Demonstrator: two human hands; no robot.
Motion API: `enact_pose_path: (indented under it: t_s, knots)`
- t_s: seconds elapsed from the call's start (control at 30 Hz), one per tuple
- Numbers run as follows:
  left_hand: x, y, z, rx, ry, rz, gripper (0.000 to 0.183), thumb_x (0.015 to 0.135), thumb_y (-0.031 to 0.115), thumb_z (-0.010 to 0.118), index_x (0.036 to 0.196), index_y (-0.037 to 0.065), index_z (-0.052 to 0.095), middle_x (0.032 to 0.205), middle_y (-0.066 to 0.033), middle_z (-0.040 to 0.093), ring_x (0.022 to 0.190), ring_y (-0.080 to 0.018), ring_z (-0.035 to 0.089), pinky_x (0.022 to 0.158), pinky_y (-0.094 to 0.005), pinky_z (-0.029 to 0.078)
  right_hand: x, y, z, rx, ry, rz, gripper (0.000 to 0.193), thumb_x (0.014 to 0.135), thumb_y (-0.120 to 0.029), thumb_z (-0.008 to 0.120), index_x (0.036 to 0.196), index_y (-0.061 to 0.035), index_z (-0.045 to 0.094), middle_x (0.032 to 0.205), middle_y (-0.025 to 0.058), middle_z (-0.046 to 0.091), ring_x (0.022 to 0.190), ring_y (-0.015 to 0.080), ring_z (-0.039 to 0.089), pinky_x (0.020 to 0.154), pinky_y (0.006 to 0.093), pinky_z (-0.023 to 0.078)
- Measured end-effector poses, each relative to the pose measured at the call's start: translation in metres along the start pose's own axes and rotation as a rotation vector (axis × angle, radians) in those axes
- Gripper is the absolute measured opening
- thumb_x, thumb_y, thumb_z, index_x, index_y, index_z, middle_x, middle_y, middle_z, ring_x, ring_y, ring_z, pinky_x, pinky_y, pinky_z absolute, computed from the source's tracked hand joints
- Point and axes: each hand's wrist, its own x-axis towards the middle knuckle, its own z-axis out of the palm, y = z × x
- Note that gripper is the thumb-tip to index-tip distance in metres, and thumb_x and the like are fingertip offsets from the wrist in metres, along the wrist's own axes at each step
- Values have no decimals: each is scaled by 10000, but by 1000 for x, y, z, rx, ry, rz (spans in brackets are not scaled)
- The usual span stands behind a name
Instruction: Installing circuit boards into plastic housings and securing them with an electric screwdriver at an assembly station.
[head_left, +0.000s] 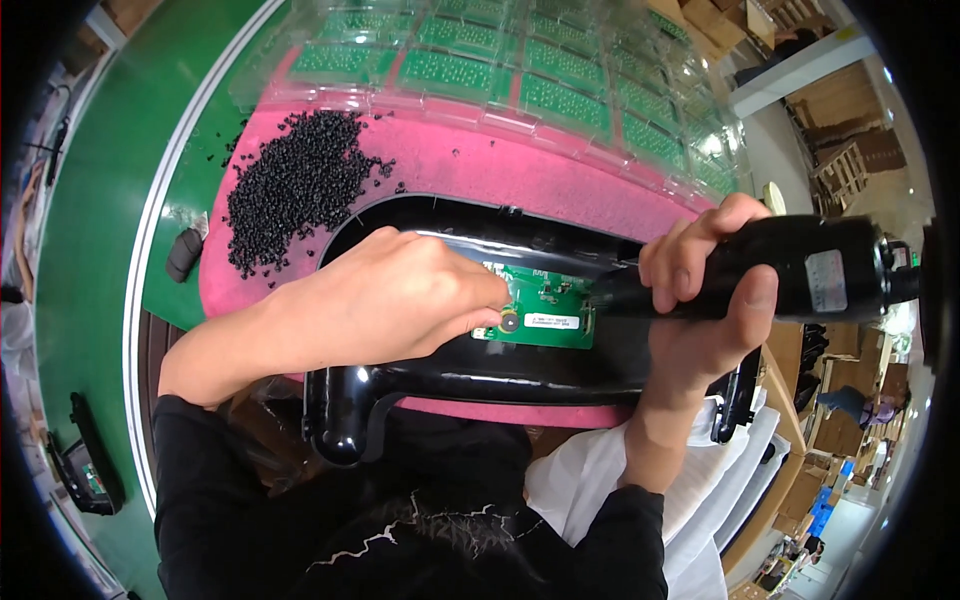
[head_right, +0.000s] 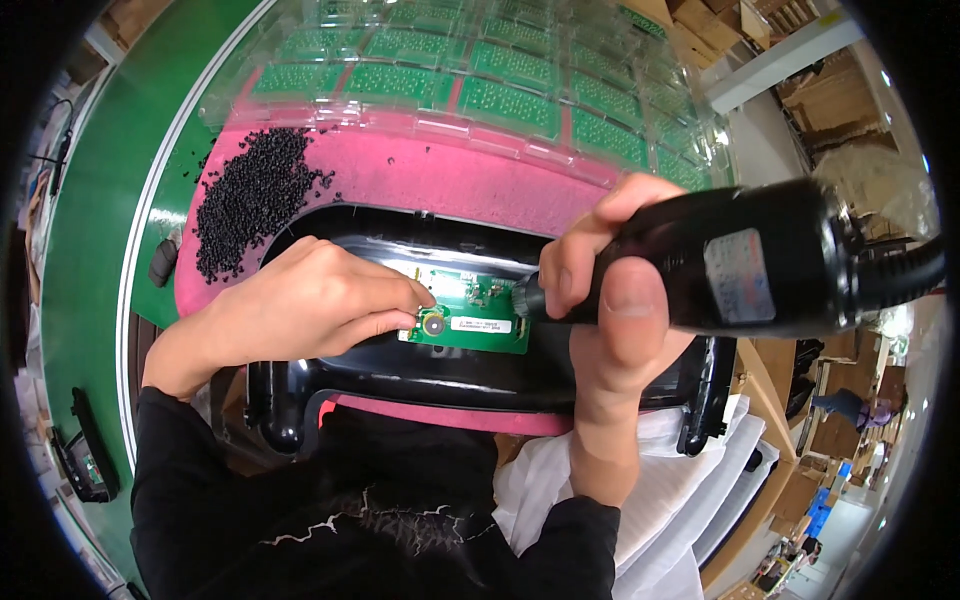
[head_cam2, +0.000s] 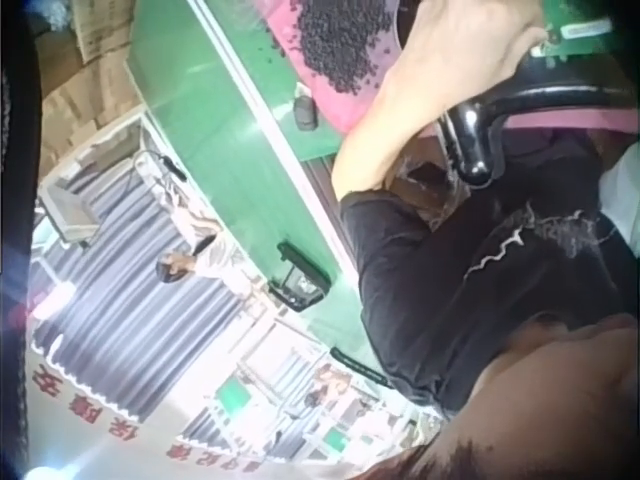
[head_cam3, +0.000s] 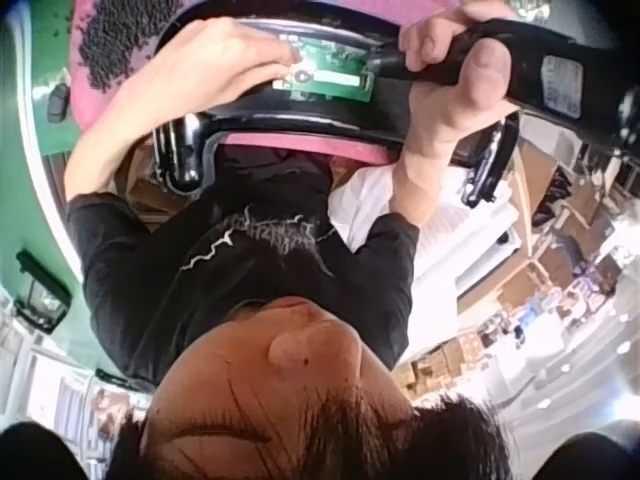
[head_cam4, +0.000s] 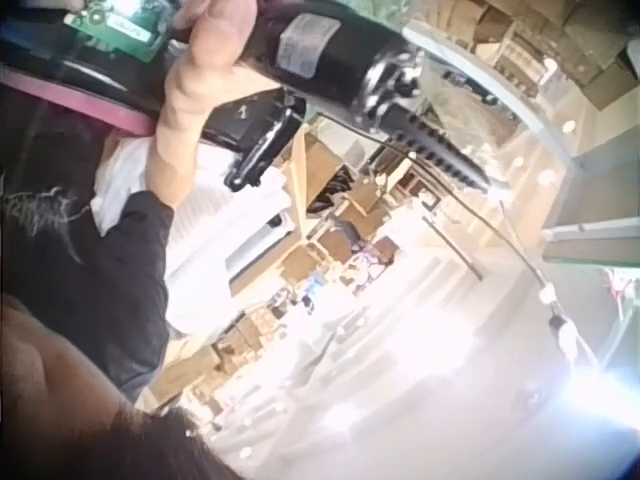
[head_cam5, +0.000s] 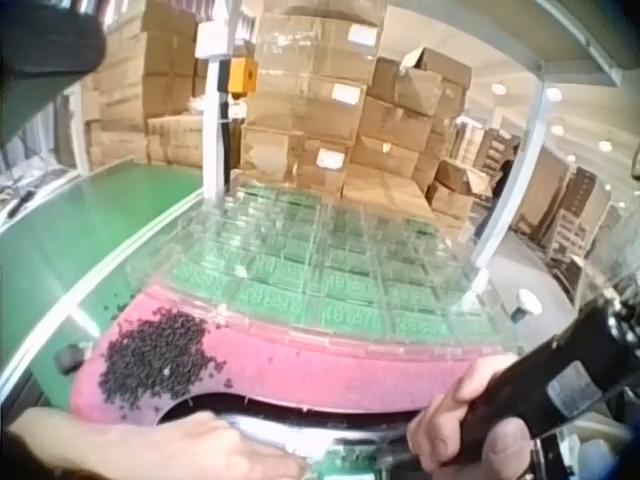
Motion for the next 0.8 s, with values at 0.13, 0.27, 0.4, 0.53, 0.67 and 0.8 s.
enact_pose_path:
  t_s: [0.13, 0.27, 0.4, 0.53, 0.67, 0.8]
  knots:
    - [-2, -1, 2, -35, 25, 16, 163, 853, 207, 686, 866, 47, 710, 918, -55, 727, 760, -238, 696, 615, -328, 545, -7, -6, 2, 150, 35, -67, 523, 858, -546, 582, 1001, -59, 458, 596, -2, 440, 452, 114, 407, 495, 274, 352]
    - [-3, -1, 4, -165, 113, 3, 126, 815, 172, 725, 842, 52, 699, 839, -62, 710, 666, -237, 667, 554, -318, 506, -12, -17, 8, 539, -27, -126, 503, 878, -551, 594, 1032, -95, 450, 641, -1, 479, 492, 115, 454, 521, 280, 386]
    - [0, 1, 1, -299, 123, -28, 125, 795, 119, 739, 848, 18, 688, 813, -92, 701, 681, -258, 669, 594, -324, 519, -18, -17, 8, 544, -106, -99, 536, 840, -511, 694, 1078, -103, 443, 682, 27, 535, 541, 159, 525, 587, 324, 444]
    - [1, 0, 3, -329, 135, -2, 118, 807, 81, 723, 871, -9, 684, 814, -114, 696, 716, -276, 678, 654, -328, 537, -20, -13, 10, 548, -105, -96, 550, 830, -487, 717, 1105, -98, 443, 703, 37, 548, 574, 167, 546, 625, 336, 453]
    - [1, 0, 2, -342, 136, -1, 99, 813, 72, 709, 862, -9, 680, 782, -116, 683, 694, -282, 669, 627, -337, 524, -18, -11, 11, 541, -90, -125, 558, 824, -494, 719, 1121, -111, 443, 709, 22, 548, 584, 159, 547, 620, 326, 443]
    - [-1, -3, 2, -273, 201, 7, 130, 806, 71, 714, 888, -15, 662, 794, -121, 670, 697, -287, 660, 607, -341, 507, -16, -7, 14, 498, -117, -160, 553, 806, -475, 744, 1133, -138, 452, 714, 1, 550, 592, 147, 549, 698, 329, 409]
